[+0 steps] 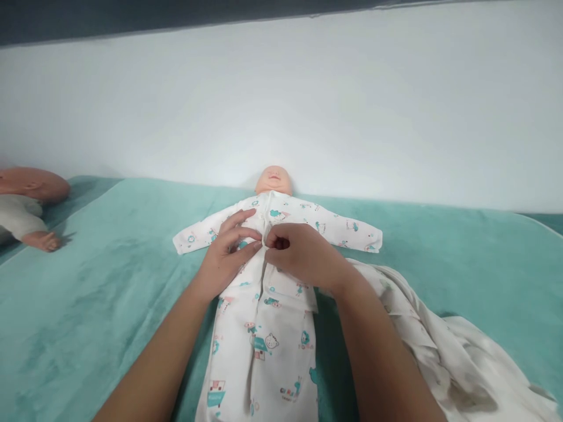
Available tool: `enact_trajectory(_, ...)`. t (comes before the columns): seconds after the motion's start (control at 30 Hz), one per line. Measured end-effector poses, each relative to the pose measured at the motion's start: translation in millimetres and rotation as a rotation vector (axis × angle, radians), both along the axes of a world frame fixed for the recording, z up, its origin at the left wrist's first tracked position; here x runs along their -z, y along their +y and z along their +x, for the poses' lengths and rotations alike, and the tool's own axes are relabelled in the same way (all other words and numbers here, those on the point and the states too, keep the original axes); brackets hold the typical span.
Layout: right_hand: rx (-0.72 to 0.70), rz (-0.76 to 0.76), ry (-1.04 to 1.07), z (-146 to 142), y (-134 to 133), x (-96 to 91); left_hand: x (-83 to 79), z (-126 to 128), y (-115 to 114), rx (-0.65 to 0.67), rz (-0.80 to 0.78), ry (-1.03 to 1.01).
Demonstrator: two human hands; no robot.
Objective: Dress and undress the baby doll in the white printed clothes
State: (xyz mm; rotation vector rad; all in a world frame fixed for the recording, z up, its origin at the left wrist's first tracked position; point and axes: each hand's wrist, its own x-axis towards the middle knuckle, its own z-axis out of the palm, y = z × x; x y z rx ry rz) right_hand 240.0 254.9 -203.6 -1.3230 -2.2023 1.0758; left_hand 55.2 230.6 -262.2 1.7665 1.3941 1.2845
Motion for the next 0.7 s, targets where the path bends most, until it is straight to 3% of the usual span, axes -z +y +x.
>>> enact_trajectory(0.4,0.12,-0.056,0.135,-5.7,4.0,7.0,-2.7,1.0,-0.3,0.014,-0.039,-0.025)
enact_trajectory(0.57,0.327,0.004,0.226,-12.7,8.8,16.1,-5.0,3.2,-1.3,0.041,-0.054,-0.004)
enact_trajectory(0.7,0.37,-0.112,0.343,-10.6,10.7,18.3,-7.0,7.7,-4.4,-0.003,-0.044,-0.028)
